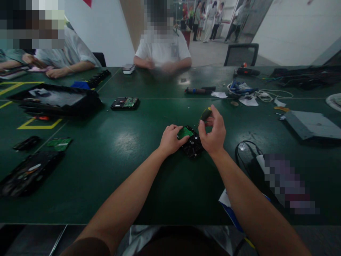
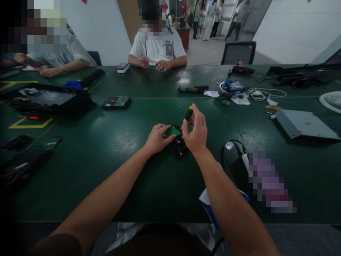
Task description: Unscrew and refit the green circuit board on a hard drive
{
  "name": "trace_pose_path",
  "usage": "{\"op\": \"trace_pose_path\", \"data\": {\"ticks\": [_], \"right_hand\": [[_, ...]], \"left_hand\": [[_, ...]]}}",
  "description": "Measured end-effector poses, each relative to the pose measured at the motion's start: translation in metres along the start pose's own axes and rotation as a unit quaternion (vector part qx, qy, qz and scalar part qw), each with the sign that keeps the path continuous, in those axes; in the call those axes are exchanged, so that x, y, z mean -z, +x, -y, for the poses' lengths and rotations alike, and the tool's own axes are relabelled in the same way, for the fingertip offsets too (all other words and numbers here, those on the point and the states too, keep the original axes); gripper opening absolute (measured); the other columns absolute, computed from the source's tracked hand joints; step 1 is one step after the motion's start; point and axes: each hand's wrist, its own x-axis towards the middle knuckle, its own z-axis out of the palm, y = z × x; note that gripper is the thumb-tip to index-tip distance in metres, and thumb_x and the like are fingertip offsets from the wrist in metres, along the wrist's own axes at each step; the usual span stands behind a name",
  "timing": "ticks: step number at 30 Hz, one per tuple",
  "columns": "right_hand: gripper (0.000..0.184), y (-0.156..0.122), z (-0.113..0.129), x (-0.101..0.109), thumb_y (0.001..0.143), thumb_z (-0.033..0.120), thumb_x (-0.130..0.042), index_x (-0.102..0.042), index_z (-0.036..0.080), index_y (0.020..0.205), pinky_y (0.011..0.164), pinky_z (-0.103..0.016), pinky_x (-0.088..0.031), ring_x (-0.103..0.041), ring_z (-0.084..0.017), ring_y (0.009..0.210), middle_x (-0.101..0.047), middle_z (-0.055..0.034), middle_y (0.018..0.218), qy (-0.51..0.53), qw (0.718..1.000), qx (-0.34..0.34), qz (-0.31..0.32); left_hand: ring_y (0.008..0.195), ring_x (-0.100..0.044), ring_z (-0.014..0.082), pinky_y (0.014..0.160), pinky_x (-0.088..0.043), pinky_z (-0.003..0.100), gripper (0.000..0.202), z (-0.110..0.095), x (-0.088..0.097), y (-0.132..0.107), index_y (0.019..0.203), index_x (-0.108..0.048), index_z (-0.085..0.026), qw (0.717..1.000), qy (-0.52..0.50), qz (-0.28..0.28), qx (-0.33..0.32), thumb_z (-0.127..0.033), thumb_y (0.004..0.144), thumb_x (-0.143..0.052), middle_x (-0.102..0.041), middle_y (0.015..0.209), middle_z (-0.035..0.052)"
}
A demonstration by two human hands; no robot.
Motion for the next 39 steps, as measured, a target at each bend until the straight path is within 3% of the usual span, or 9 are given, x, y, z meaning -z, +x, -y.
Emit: {"op": "trace_pose_path", "data": {"ticks": [8, 14, 19, 26, 32, 39], "right_hand": [[0.064, 0.0002, -0.0021, -0.0016, 0.097, 0.031, -0.058, -0.035, 0.030, 0.157, 0.077, -0.045, -0.067, -0.069, -0.023, 0.095, -0.059, -0.0134, 0.137, 0.010, 1.000, 0.015, -0.005], [0.064, 0.0000, -0.0011, -0.0004, 0.095, 0.031, -0.063, -0.039, 0.031, 0.155, 0.072, -0.040, -0.067, -0.068, -0.020, 0.089, -0.058, -0.0114, 0.135, 0.015, 1.000, 0.002, -0.017], [0.066, -0.0003, 0.0002, 0.0001, 0.097, 0.028, -0.057, -0.033, 0.032, 0.158, 0.079, -0.043, -0.066, -0.067, -0.022, 0.095, -0.056, -0.0114, 0.138, 0.015, 1.000, 0.004, 0.006], [0.065, 0.0012, 0.0022, 0.0012, 0.093, 0.031, -0.063, -0.038, 0.031, 0.154, 0.069, -0.039, -0.065, -0.063, -0.021, 0.090, -0.055, -0.0108, 0.128, 0.007, 1.000, 0.002, -0.016], [0.069, -0.0003, -0.0010, -0.0012, 0.095, 0.028, -0.057, -0.031, 0.032, 0.159, 0.077, -0.045, -0.066, -0.065, -0.023, 0.097, -0.053, -0.0125, 0.137, 0.014, 1.000, 0.002, -0.004], [0.068, 0.0000, 0.0003, 0.0004, 0.095, 0.034, -0.062, -0.034, 0.032, 0.157, 0.068, -0.041, -0.065, -0.063, -0.022, 0.089, -0.055, -0.0118, 0.129, 0.001, 1.000, 0.003, -0.017]], "left_hand": [[0.116, -0.060, 0.0298, 0.103, -0.051, 0.044, 0.057, 0.0005, 0.0000, -0.0002, 0.136, -0.067, -0.016, 1.000, -0.003, -0.002, 0.002, -0.051, 0.091, -0.071, -0.068, 0.123, 0.0130], [0.117, -0.060, 0.0304, 0.102, -0.051, 0.045, 0.057, -0.0001, 0.0016, 0.0000, 0.137, -0.066, -0.017, 1.000, -0.006, 0.009, 0.006, -0.051, 0.092, -0.070, -0.068, 0.124, 0.0132], [0.117, -0.060, 0.0299, 0.103, -0.051, 0.045, 0.055, -0.0018, 0.0029, -0.0005, 0.137, -0.067, -0.019, 1.000, -0.008, 0.004, 0.007, -0.051, 0.091, -0.071, -0.068, 0.123, 0.0123], [0.116, -0.060, 0.0298, 0.103, -0.051, 0.045, 0.058, 0.0009, 0.0004, -0.0007, 0.137, -0.066, -0.015, 1.000, -0.005, 0.001, 0.000, -0.052, 0.092, -0.071, -0.068, 0.124, 0.0135], [0.117, -0.060, 0.0299, 0.103, -0.051, 0.045, 0.055, 0.0016, -0.0009, 0.0002, 0.136, -0.067, -0.020, 1.000, -0.001, -0.002, 0.002, -0.051, 0.091, -0.071, -0.068, 0.123, 0.0124], [0.117, -0.060, 0.0309, 0.102, -0.051, 0.046, 0.058, 0.0004, 0.0006, -0.0001, 0.138, -0.066, -0.017, 1.000, -0.001, 0.005, 0.004, -0.052, 0.092, -0.069, -0.067, 0.125, 0.0135]]}}
